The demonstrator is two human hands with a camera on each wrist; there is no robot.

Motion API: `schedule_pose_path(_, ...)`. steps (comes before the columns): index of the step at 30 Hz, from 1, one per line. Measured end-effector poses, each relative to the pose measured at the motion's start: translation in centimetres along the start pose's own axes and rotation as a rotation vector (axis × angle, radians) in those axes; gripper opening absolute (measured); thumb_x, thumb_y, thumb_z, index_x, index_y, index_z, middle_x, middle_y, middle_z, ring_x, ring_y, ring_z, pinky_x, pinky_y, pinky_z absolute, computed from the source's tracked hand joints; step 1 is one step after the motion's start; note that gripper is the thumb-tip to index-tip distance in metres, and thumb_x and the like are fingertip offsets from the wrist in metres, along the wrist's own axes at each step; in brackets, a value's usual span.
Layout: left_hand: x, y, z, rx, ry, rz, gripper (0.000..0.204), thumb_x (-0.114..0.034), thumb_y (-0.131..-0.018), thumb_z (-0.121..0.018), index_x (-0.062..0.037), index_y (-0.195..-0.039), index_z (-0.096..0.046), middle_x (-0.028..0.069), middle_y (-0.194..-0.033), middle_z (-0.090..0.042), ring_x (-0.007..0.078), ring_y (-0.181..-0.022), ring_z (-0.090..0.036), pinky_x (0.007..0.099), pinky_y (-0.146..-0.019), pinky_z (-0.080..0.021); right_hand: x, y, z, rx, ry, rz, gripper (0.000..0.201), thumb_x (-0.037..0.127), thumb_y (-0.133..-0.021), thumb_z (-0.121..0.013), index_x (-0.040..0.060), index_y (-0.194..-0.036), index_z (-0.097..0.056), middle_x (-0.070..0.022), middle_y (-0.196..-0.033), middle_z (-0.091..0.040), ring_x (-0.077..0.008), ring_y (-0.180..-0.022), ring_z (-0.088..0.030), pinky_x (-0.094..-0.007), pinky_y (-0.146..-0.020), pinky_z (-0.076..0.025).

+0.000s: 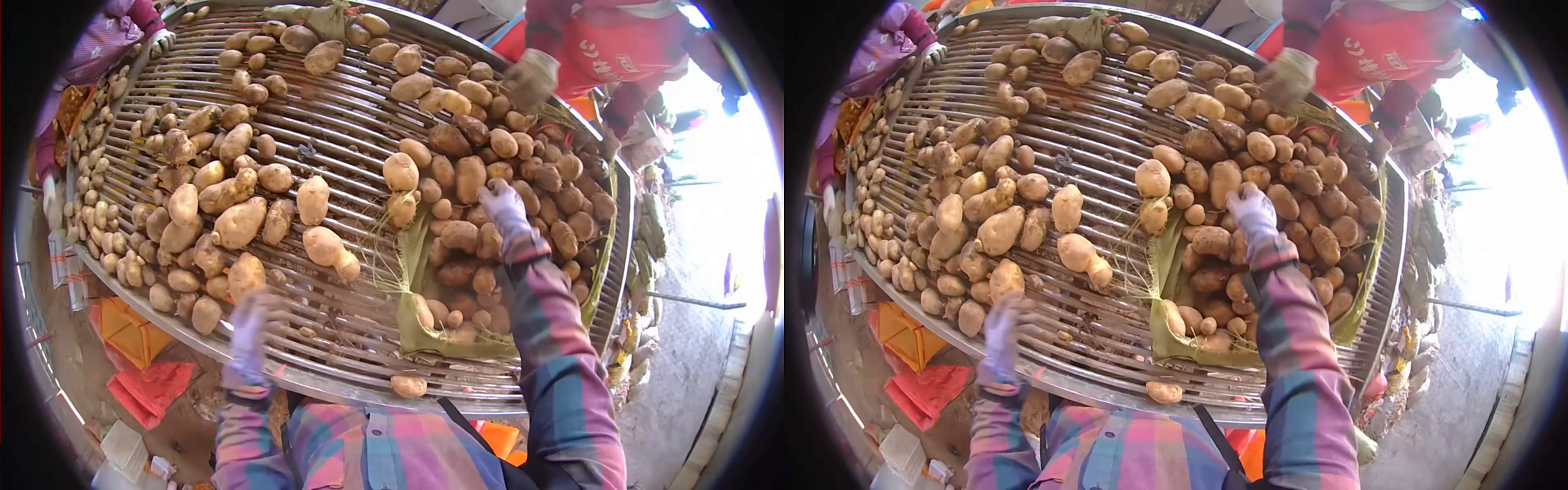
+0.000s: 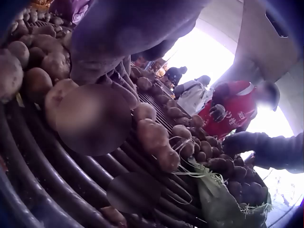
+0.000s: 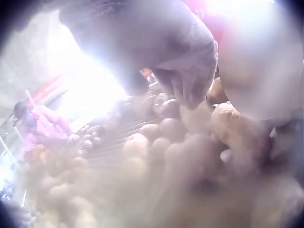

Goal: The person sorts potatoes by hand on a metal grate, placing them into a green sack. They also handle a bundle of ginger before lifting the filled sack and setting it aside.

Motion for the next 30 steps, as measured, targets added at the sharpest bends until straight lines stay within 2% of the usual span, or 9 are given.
schedule_pose_path(3,3.2,-2.8,-5.4,0.205,0.063,0.074,0.034,-0.015,-0.088,-0.062,-0.0037,-0.119,-0.053,0.0057,-0.092,-0.060,0.0087,-0.072,-0.058,0.0184,-0.058,-0.051,-1.1,-5.5,-4.1,0.106,0.150,-0.146,0.070,0.044,-0.073,-0.064,-0.0011,-0.124,-0.046,-0.0242,-0.114,-0.059,-0.0354,-0.108,-0.056,-0.0387,-0.091,-0.044)
schedule_pose_path(6,2.3,-6.1,-10.4,0.130,-0.165,0.050,0.030,-0.014,-0.086,-0.063,-0.0020,-0.113,-0.059,0.0047,-0.090,-0.064,0.0096,-0.074,-0.058,0.0227,-0.063,-0.048,0.8,-5.7,-5.0,0.098,0.189,-0.282,0.083,0.041,-0.071,-0.070,-0.0007,-0.131,-0.031,-0.0291,-0.123,-0.050,-0.0383,-0.113,-0.052,-0.0392,-0.095,-0.044)
schedule_pose_path(10,-0.1,-14.9,-19.3,-0.056,-0.754,-0.329,0.045,-0.040,-0.078,-0.063,-0.0005,-0.100,-0.057,0.0221,-0.085,-0.060,0.0373,-0.082,-0.060,0.0419,-0.075,-0.047,0.8,-5.5,-5.1,0.088,0.187,-0.205,0.088,0.042,-0.069,-0.073,0.0043,-0.131,-0.024,-0.0322,-0.123,-0.046,-0.0424,-0.110,-0.053,-0.0428,-0.092,-0.046)
schedule_pose_path(15,2.3,-21.1,-28.0,-0.025,-1.164,-0.010,0.090,-0.050,-0.069,-0.070,-0.0160,-0.141,-0.026,0.0212,-0.126,-0.044,0.0379,-0.113,-0.051,0.0467,-0.092,-0.043,0.1,-6.5,-5.8,0.089,0.301,-0.160,0.086,0.046,-0.070,-0.073,0.0054,-0.127,-0.023,-0.0271,-0.118,-0.049,-0.0393,-0.099,-0.060,-0.0440,-0.083,-0.051)
schedule_pose_path(19,2.1,-22.3,-28.1,0.005,-1.170,-0.027,0.088,-0.046,-0.063,-0.076,-0.0174,-0.134,-0.034,0.0218,-0.116,-0.047,0.0385,-0.105,-0.055,0.0438,-0.086,-0.048,1.2,-6.0,-5.1,0.119,0.309,-0.238,0.086,0.044,-0.072,-0.072,0.0041,-0.129,-0.022,-0.0251,-0.118,-0.049,-0.0389,-0.102,-0.059,-0.0445,-0.084,-0.050)
schedule_pose_path(23,2.8,-22.4,-23.0,0.095,-0.479,-0.423,0.058,-0.024,-0.065,-0.077,-0.0145,-0.114,-0.048,0.0155,-0.096,-0.059,0.0304,-0.092,-0.059,0.0423,-0.080,-0.050,1.0,-5.9,-5.1,0.068,0.275,-0.201,0.089,0.042,-0.070,-0.072,0.0022,-0.132,-0.022,-0.0225,-0.112,-0.054,-0.0385,-0.101,-0.059,-0.0449,-0.085,-0.050)
schedule_pose_path(26,1.4,-18.1,-18.0,0.375,0.211,-0.131,0.047,-0.027,-0.075,-0.071,-0.0112,-0.113,-0.050,0.0090,-0.100,-0.057,0.0251,-0.094,-0.058,0.0423,-0.084,-0.048,-0.8,-8.0,-5.4,0.147,0.087,-0.115,0.062,0.043,-0.075,-0.067,0.0036,-0.119,-0.047,-0.0179,-0.101,-0.062,-0.0289,-0.096,-0.062,-0.0420,-0.074,-0.052)
schedule_pose_path(28,0.5,-14.7,-16.3,0.433,0.679,-0.003,0.044,-0.038,-0.083,-0.063,-0.0094,-0.115,-0.051,0.0057,-0.103,-0.057,0.0241,-0.099,-0.056,0.0425,-0.091,-0.045,1.5,-2.2,-1.8,0.405,-0.855,-0.145,0.051,0.040,-0.088,-0.059,0.0022,-0.120,-0.050,-0.0093,-0.101,-0.061,-0.0177,-0.084,-0.060,-0.0323,-0.066,-0.053)
schedule_pose_path(30,-1.5,-11.3,-16.3,0.500,0.821,0.033,0.048,-0.041,-0.085,-0.059,-0.0075,-0.118,-0.051,0.0100,-0.109,-0.059,0.0253,-0.102,-0.056,0.0422,-0.092,-0.045,4.1,2.2,-1.7,0.598,-1.346,-0.154,0.045,0.039,-0.091,-0.055,0.0046,-0.121,-0.050,-0.0095,-0.105,-0.060,-0.0205,-0.087,-0.062,-0.0343,-0.068,-0.055)
Point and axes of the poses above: each hand's wrist, its own y-axis away from the middle knuckle, its own z-axis out of the back of the hand, x = y × z, the point moved 6 cm from there along -y, towards the middle knuckle
